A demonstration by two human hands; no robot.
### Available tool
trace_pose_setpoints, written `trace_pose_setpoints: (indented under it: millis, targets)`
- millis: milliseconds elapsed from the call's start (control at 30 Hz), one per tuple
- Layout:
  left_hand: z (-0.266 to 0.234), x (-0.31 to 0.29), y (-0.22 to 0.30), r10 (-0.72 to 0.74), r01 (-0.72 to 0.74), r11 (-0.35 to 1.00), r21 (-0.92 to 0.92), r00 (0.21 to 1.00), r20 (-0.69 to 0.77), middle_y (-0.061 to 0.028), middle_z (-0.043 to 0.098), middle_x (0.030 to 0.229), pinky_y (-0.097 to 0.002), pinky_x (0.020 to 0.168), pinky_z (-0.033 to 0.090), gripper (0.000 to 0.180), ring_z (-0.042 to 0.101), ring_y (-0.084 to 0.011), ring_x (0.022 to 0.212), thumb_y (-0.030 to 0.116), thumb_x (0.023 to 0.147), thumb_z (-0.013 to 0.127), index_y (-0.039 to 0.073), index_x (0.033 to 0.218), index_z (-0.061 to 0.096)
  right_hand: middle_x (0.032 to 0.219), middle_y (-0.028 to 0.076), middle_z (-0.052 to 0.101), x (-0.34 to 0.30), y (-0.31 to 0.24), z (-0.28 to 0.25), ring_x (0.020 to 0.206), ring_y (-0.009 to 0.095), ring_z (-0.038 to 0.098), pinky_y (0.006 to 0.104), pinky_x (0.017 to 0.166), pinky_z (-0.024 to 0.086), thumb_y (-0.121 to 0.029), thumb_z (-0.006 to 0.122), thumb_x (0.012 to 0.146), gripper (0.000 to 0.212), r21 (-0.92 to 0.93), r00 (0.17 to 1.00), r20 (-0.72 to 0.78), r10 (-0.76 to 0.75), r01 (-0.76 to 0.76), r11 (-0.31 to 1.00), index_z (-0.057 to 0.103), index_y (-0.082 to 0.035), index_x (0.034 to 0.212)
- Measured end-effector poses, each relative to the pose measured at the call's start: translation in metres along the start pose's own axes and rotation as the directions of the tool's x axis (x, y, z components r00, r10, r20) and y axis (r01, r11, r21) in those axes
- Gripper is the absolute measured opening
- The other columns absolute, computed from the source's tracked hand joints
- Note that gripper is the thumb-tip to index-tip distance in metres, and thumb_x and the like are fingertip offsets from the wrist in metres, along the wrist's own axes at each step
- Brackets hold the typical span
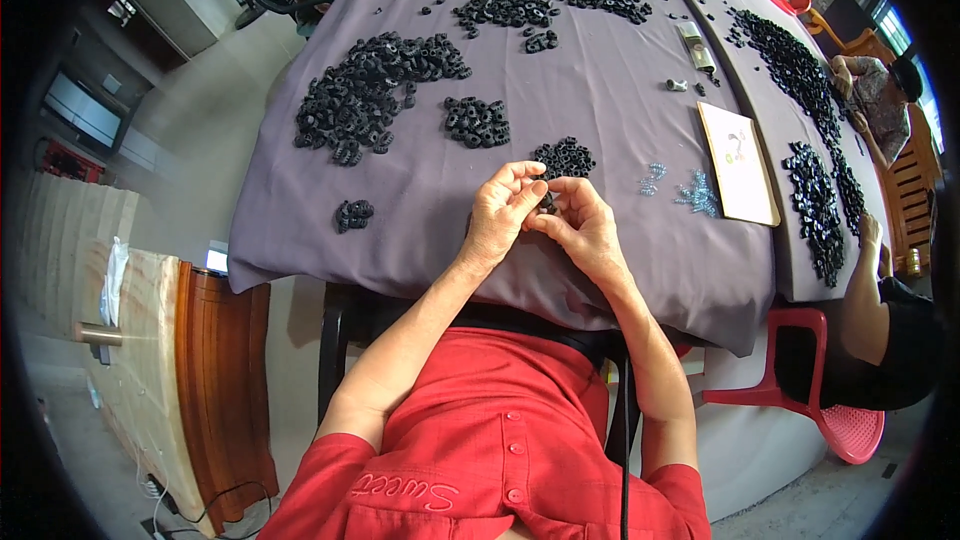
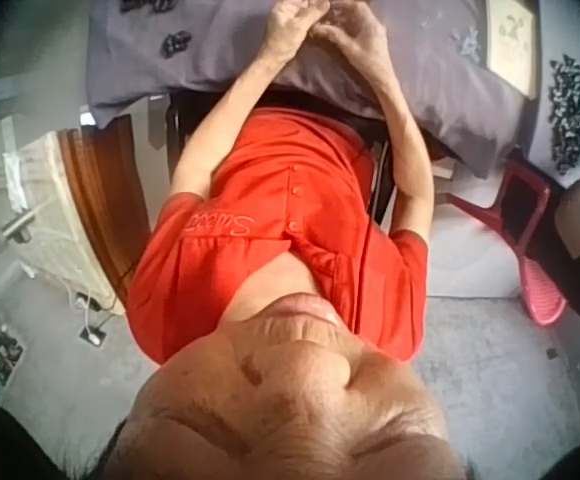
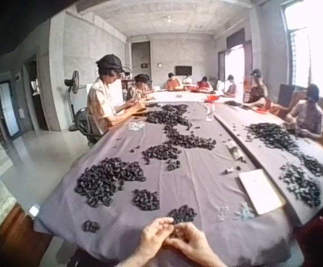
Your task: The person picks up a black plastic component and a small metal spring by hand, inserts the spring into the component, and repeats the process with other pieces.
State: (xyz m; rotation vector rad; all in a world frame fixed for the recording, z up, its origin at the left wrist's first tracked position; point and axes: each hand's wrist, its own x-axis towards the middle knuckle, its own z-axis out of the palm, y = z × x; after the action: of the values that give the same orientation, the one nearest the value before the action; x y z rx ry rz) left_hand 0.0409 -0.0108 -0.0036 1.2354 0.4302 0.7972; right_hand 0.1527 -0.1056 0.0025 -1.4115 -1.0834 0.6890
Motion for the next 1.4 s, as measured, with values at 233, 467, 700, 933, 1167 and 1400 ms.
trace_pose_setpoints:
  millis: [233, 467, 700, 933, 1167, 1400]
  targets:
    - [-0.006, 0.001, 0.007, -0.101, 0.108, 0.992, -0.063, 0.990, 0.103, 0.0033, 0.057, 0.071, -0.0167, 0.050, 0.037, 0.029, 0.044, -0.0010, 0.056, 0.019, 0.091, 0.062, 0.002, 0.113, 0.054, 0.080, -0.005, 0.048, 0.000, -0.009, -0.004, 0.060, 0.001, 0.040, 0.0175, 0.053, 0.035, -0.006, 0.077, 0.072, 0.044, -0.130, 0.992, 0.061, -0.107, 0.115, 0.985, 0.057, -0.004, 0.112]
    - [-0.005, 0.000, 0.010, -0.147, 0.160, 0.985, -0.058, 0.973, 0.176, 0.0023, 0.060, 0.079, -0.0153, 0.052, 0.038, 0.038, 0.047, -0.0008, 0.061, 0.017, 0.091, 0.062, -0.001, 0.122, 0.051, 0.086, -0.002, 0.050, 0.003, 0.009, -0.002, 0.058, 0.004, 0.045, 0.0184, 0.053, 0.039, -0.004, 0.077, 0.072, 0.036, 0.038, 0.991, 0.046, -0.125, 0.123, 0.992, 0.055, -0.003, 0.102]
    - [-0.005, -0.001, 0.014, -0.162, 0.186, 0.973, -0.138, 0.972, 0.170, 0.0023, 0.059, 0.074, -0.0152, 0.053, 0.039, 0.034, 0.048, -0.0019, 0.061, 0.014, 0.090, 0.062, 0.000, 0.119, 0.052, 0.089, -0.001, 0.054, 0.002, -0.006, 0.000, 0.064, 0.006, 0.049, 0.0189, 0.057, 0.043, -0.006, 0.077, 0.072, 0.033, -0.075, 0.983, 0.016, -0.182, 0.183, 0.980, 0.058, -0.003, 0.099]
    - [-0.002, -0.001, 0.012, -0.171, 0.203, 0.960, -0.194, 0.970, 0.170, -0.0003, 0.063, 0.080, -0.0154, 0.050, 0.040, 0.030, 0.049, -0.0020, 0.057, 0.010, 0.090, 0.062, 0.000, 0.116, 0.053, 0.092, 0.005, 0.057, 0.002, -0.011, -0.001, 0.061, 0.010, 0.053, 0.0248, 0.056, 0.046, -0.010, 0.080, 0.067, 0.037, -0.148, 0.958, -0.030, -0.286, 0.279, 0.949, 0.062, -0.002, 0.099]
    - [-0.006, 0.000, 0.011, -0.175, 0.205, 0.961, -0.183, 0.970, 0.171, -0.0009, 0.064, 0.082, -0.0144, 0.050, 0.040, 0.034, 0.049, -0.0015, 0.057, 0.007, 0.088, 0.063, 0.000, 0.119, 0.050, 0.088, 0.004, 0.056, 0.001, -0.014, -0.001, 0.061, 0.010, 0.049, 0.0248, 0.056, 0.043, -0.010, 0.077, 0.069, 0.034, -0.147, 0.973, -0.009, -0.232, 0.228, 0.962, 0.061, -0.002, 0.098]
    - [0.001, -0.001, 0.017, -0.200, 0.222, 0.962, -0.161, 0.969, 0.142, 0.0003, 0.062, 0.078, -0.0153, 0.051, 0.041, 0.034, 0.049, -0.0024, 0.056, 0.009, 0.088, 0.063, -0.001, 0.118, 0.050, 0.087, 0.006, 0.055, 0.001, -0.014, -0.002, 0.060, 0.012, 0.051, 0.0264, 0.056, 0.045, -0.011, 0.078, 0.069, 0.037, -0.149, 0.966, -0.027, -0.259, 0.252, 0.956, 0.060, -0.002, 0.099]
